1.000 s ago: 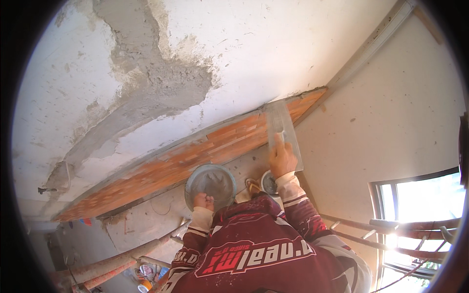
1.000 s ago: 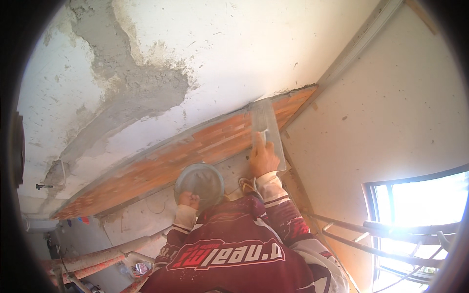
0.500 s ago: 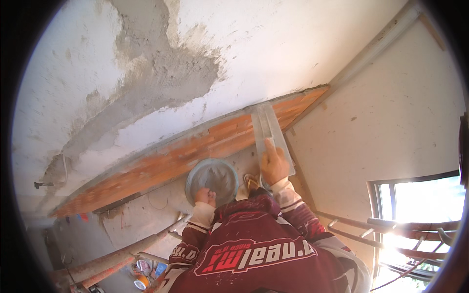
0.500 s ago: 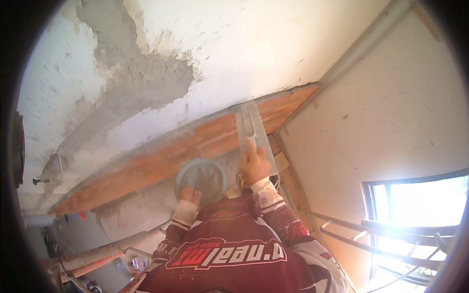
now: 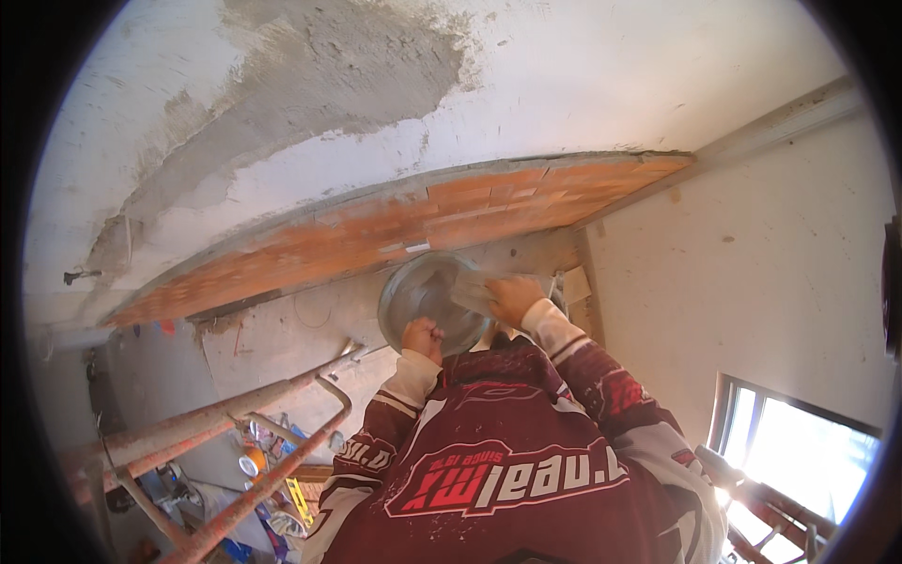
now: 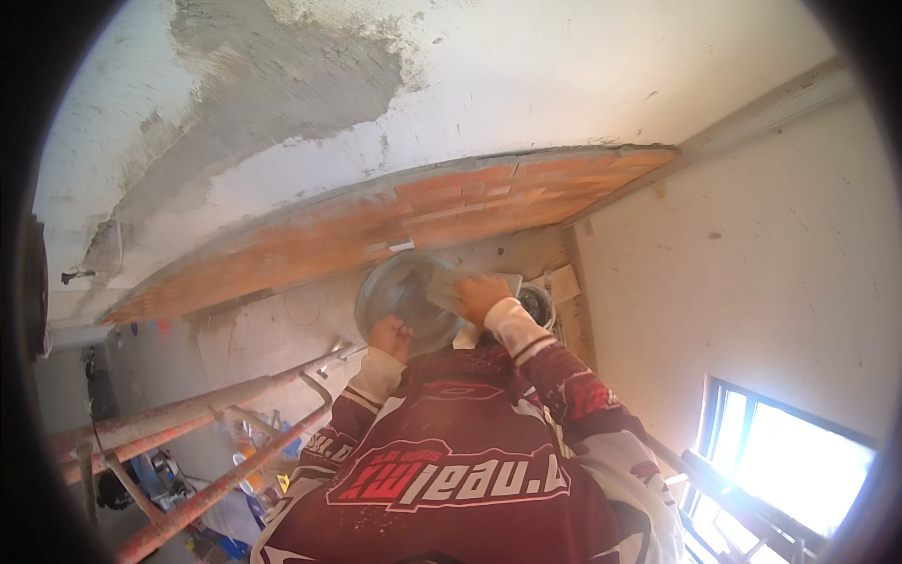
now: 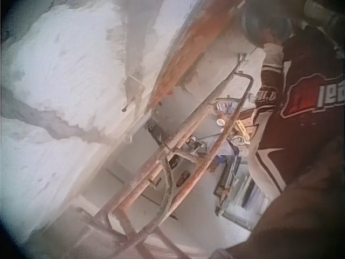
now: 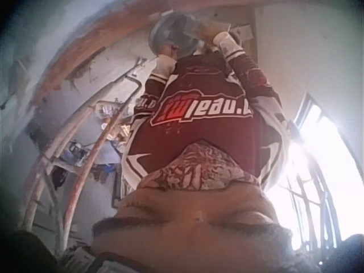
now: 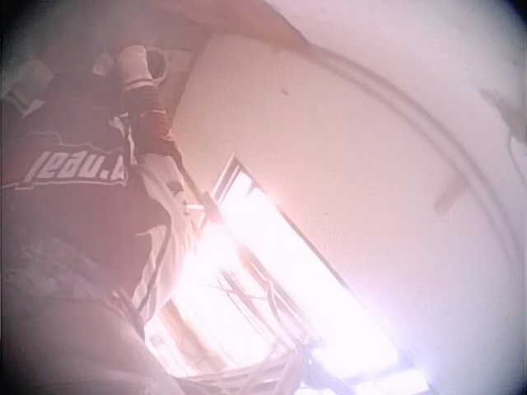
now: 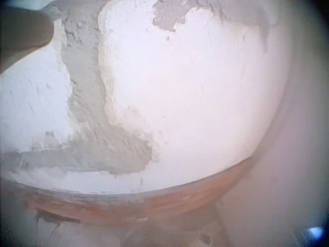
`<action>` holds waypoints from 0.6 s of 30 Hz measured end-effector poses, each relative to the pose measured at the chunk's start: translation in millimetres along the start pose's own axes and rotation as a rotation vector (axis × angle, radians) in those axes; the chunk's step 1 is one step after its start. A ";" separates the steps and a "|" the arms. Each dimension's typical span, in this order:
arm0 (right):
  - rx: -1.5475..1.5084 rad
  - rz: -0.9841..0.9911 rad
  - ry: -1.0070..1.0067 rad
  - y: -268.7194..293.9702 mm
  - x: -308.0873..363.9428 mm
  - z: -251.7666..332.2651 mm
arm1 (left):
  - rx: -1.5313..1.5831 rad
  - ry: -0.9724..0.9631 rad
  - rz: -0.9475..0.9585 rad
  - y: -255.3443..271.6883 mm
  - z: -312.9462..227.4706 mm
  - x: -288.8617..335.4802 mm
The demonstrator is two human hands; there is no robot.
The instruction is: The person applies plaster to a ceiling using a trowel and a hawk, smoothing the surface along a wooden beam. The person then uses a utility knife to cut a piece of material on the ceiling.
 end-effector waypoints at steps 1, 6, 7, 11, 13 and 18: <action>0.020 0.032 0.001 -9.6 -7.1 -2.3 | 0.001 -0.015 -0.004 -3.8 1.6 7.9; 0.117 0.117 0.205 -63.1 -27.1 -11.3 | -0.089 -0.116 0.043 -18.3 19.2 35.8; 0.113 0.119 0.213 -70.5 -24.5 -15.9 | -0.085 -0.117 0.030 -22.2 23.6 40.6; -0.084 0.012 0.322 -73.9 -3.9 -47.5 | -0.047 -0.134 0.020 -20.2 42.9 44.7; -0.087 0.006 0.303 -61.5 10.3 -62.0 | -0.043 -0.143 0.012 -26.6 45.6 51.7; -0.077 0.034 0.234 -35.1 44.2 -88.8 | 0.054 -0.087 -0.003 -30.8 57.7 49.0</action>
Point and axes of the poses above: each hand's wrist, its own x-axis away from the middle knuckle, its own y-axis out of the back of the hand, z = x × y, the point moved 5 cm from there along -x, towards the middle knuckle, and after that the axes turned 11 degrees about -y, right-handed, at the moved point
